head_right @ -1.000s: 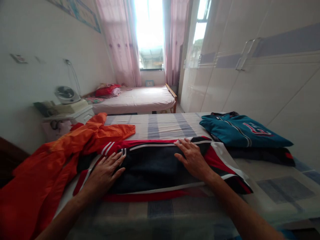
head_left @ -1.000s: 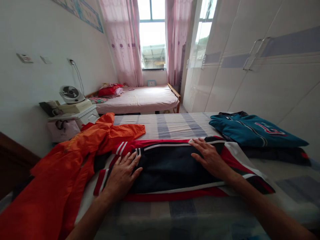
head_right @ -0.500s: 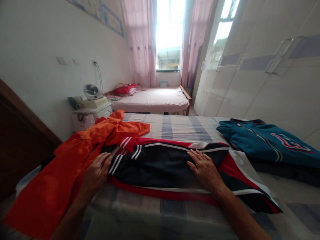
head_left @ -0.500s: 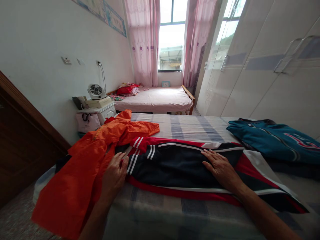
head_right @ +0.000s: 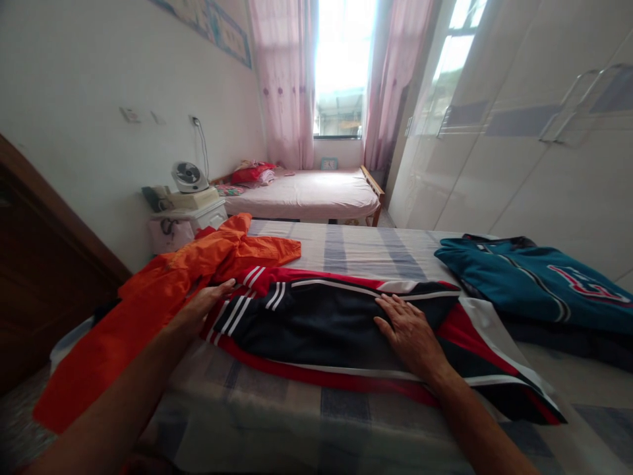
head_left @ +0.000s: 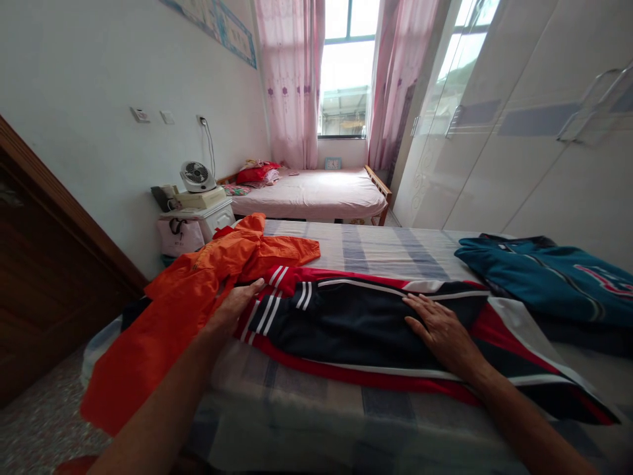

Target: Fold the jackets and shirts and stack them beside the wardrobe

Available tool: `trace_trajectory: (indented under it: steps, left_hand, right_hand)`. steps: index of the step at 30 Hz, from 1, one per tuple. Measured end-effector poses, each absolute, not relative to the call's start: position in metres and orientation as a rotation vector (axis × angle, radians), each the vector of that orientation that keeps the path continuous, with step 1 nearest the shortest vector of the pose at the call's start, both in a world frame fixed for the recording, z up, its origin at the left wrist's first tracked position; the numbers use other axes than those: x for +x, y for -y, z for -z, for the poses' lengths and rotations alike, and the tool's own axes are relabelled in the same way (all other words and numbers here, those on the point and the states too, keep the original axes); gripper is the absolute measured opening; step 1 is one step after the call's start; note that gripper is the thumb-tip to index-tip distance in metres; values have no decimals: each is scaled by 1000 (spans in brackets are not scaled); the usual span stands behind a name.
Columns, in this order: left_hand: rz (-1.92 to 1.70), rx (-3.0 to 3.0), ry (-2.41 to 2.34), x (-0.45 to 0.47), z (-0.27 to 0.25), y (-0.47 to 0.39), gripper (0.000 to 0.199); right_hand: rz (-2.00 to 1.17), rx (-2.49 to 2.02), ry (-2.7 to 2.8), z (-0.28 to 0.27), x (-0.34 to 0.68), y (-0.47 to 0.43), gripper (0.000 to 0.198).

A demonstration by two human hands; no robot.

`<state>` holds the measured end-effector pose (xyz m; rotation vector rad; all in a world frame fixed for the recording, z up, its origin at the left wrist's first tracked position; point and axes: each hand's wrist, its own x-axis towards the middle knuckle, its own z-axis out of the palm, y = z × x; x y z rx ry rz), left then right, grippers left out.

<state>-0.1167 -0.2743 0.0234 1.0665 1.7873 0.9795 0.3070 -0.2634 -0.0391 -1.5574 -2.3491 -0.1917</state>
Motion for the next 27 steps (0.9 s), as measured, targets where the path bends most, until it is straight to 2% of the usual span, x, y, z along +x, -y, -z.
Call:
trace_trajectory:
  steps: [4, 9, 19, 23, 27]
  left_hand:
    - [-829, 958, -1565, -113, -30, 261, 52]
    - [-719, 924, -1575, -113, -28, 248, 55]
    - [-797, 811, -1640, -114, -23, 242, 41]
    - [-841, 814, -1605, -114, -29, 246, 26]
    - [-875, 677, -1479, -99, -57, 254, 14]
  right_hand:
    - [186, -1548, 2338, 42, 308, 262, 51]
    - [125, -1554, 2330, 40, 308, 263, 50]
    - [-170, -1412, 2244, -25, 216, 276, 54]
    - [-475, -1461, 2195, -13, 172, 273, 65]
    - [-832, -1401, 2147, -2, 152, 273, 72]
